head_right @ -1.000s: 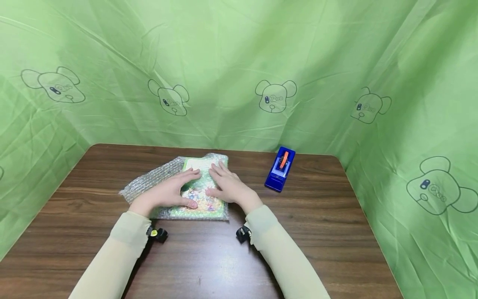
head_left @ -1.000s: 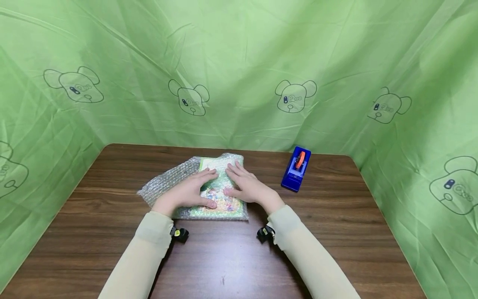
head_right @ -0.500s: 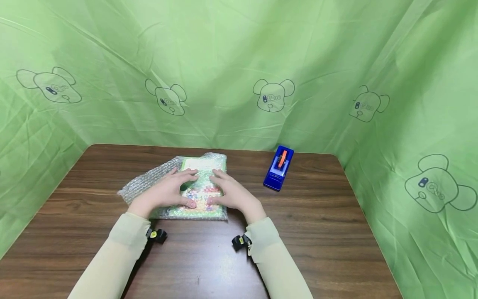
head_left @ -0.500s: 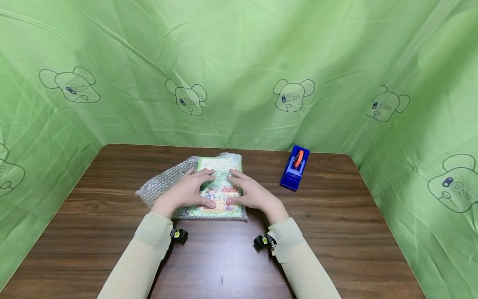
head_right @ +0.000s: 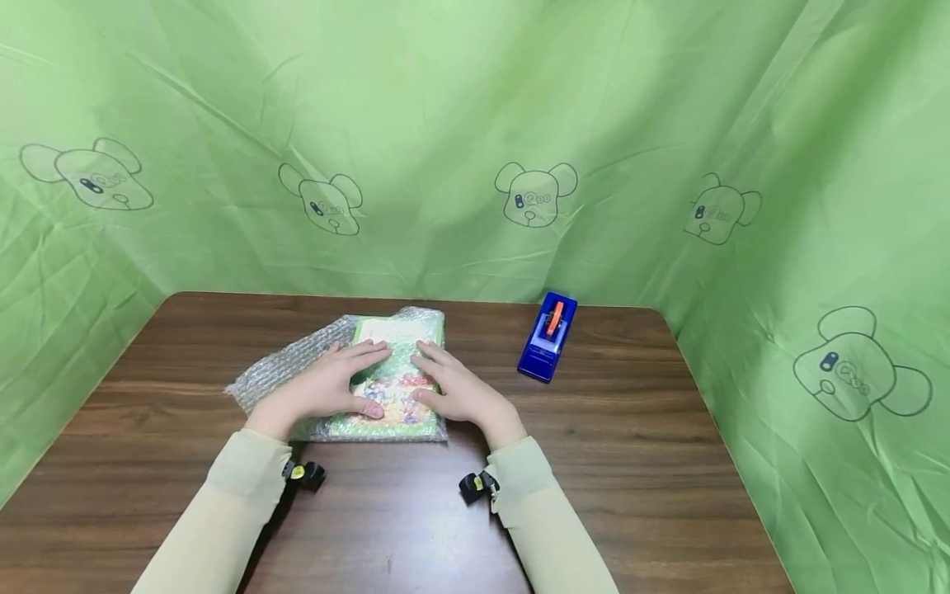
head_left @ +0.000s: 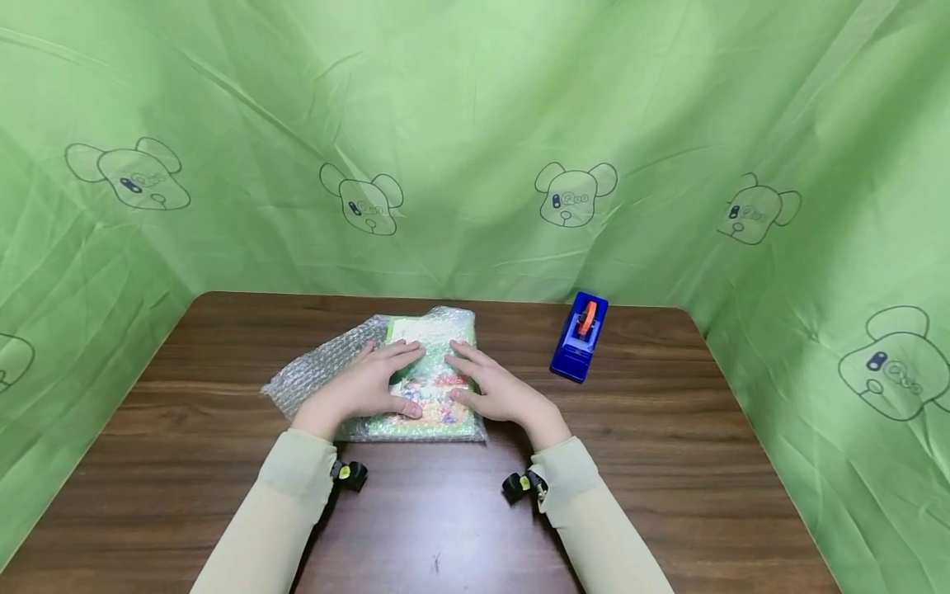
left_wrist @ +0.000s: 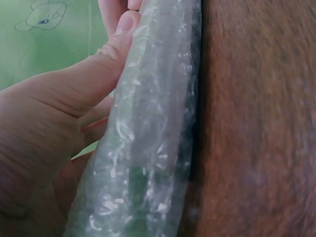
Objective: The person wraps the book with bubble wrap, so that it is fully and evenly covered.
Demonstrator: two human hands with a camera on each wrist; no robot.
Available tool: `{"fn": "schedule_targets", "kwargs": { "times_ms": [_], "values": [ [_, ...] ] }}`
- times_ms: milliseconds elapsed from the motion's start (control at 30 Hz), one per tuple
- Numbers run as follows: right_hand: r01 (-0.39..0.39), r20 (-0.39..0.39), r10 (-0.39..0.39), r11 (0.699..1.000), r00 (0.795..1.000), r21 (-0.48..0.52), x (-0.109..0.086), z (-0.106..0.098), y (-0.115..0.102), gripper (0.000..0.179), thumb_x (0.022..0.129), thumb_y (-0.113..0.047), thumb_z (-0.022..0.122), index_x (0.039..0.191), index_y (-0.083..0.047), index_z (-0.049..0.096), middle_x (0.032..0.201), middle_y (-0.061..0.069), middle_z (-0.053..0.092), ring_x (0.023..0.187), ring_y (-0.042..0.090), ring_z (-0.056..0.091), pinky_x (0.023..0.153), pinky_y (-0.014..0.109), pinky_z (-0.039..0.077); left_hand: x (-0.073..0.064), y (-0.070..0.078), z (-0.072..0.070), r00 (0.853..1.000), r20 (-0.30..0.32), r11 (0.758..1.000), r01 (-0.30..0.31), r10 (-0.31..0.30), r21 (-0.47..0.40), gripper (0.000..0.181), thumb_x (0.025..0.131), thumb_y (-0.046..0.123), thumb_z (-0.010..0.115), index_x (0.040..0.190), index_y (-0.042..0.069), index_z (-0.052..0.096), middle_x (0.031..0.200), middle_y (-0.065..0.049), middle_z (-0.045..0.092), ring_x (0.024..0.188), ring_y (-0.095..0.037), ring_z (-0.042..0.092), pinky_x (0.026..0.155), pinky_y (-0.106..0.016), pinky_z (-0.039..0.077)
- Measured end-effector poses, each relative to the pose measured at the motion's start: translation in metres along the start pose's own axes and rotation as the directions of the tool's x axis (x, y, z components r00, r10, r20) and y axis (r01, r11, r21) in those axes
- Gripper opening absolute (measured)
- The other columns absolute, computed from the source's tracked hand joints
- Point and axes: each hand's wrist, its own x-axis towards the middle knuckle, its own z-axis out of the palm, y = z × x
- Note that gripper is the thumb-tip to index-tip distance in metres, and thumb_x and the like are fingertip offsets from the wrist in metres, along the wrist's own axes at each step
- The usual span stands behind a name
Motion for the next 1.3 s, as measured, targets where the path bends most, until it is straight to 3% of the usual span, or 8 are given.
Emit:
{"fn": "schedule_targets", "kwargs": {
  "times_ms": [433, 700, 900, 1133, 1300],
  "values": [
    [0.016, -0.007, -0.016, 1.000, 1.000, 0.008, 0.000, 0.000, 0.004, 0.073, 0.108, -0.035, 0.073, 0.169, -0.009, 0.042, 0.182, 0.008, 0.023, 0.167, 0.030, 0.021, 0.132, 0.054, 0.028, -0.003, 0.002, 0.000, 1.000, 0.022, 0.999, 0.006, -0.005, -0.051, 0.115, 0.081, 0.063, 0.088, 0.171, 0.013, 0.037, 0.178, -0.012, 0.028, 0.166, -0.038, 0.023, 0.130, -0.072, 0.003],
    [0.037, 0.005, -0.037, 0.999, 0.999, -0.017, 0.001, -0.001, 0.004, 0.075, 0.109, -0.038, 0.070, 0.170, -0.009, 0.038, 0.182, 0.009, 0.022, 0.168, 0.029, 0.016, 0.133, 0.053, 0.024, -0.003, 0.001, 0.000, 0.999, 0.042, 0.993, 0.021, -0.017, -0.112, 0.116, 0.082, 0.062, 0.089, 0.173, 0.015, 0.034, 0.180, -0.010, 0.024, 0.167, -0.036, 0.018, 0.133, -0.064, 0.009],
    [0.049, 0.002, -0.049, 0.999, 0.999, -0.017, 0.001, -0.002, 0.003, 0.073, 0.110, -0.035, 0.069, 0.172, -0.013, 0.037, 0.182, 0.011, 0.022, 0.168, 0.033, 0.017, 0.133, 0.056, 0.025, -0.001, -0.003, 0.000, 0.999, 0.043, 0.992, 0.009, -0.003, -0.125, 0.116, 0.082, 0.063, 0.089, 0.173, 0.016, 0.033, 0.181, -0.010, 0.023, 0.167, -0.037, 0.018, 0.132, -0.067, 0.013],
    [0.068, -0.002, -0.068, 0.998, 0.998, -0.004, 0.000, -0.002, 0.003, 0.065, 0.109, -0.032, 0.071, 0.167, -0.015, 0.047, 0.181, 0.012, 0.023, 0.167, 0.033, 0.019, 0.132, 0.057, 0.028, -0.007, -0.004, 0.000, 0.999, 0.008, 0.998, -0.035, 0.035, -0.053, 0.112, 0.088, 0.067, 0.083, 0.173, 0.015, 0.033, 0.179, -0.014, 0.026, 0.165, -0.042, 0.023, 0.129, -0.071, 0.019],
    [0.053, 0.007, -0.053, 0.998, 0.999, -0.014, -0.002, -0.002, 0.003, 0.063, 0.110, -0.035, 0.070, 0.167, -0.017, 0.049, 0.182, 0.010, 0.022, 0.168, 0.033, 0.018, 0.132, 0.057, 0.028, -0.014, -0.006, 0.003, 0.999, -0.034, 0.998, -0.013, 0.015, 0.053, 0.103, 0.094, 0.073, 0.073, 0.173, 0.017, 0.036, 0.178, -0.011, 0.030, 0.163, -0.042, 0.027, 0.125, -0.076, 0.025]
  ]
}}
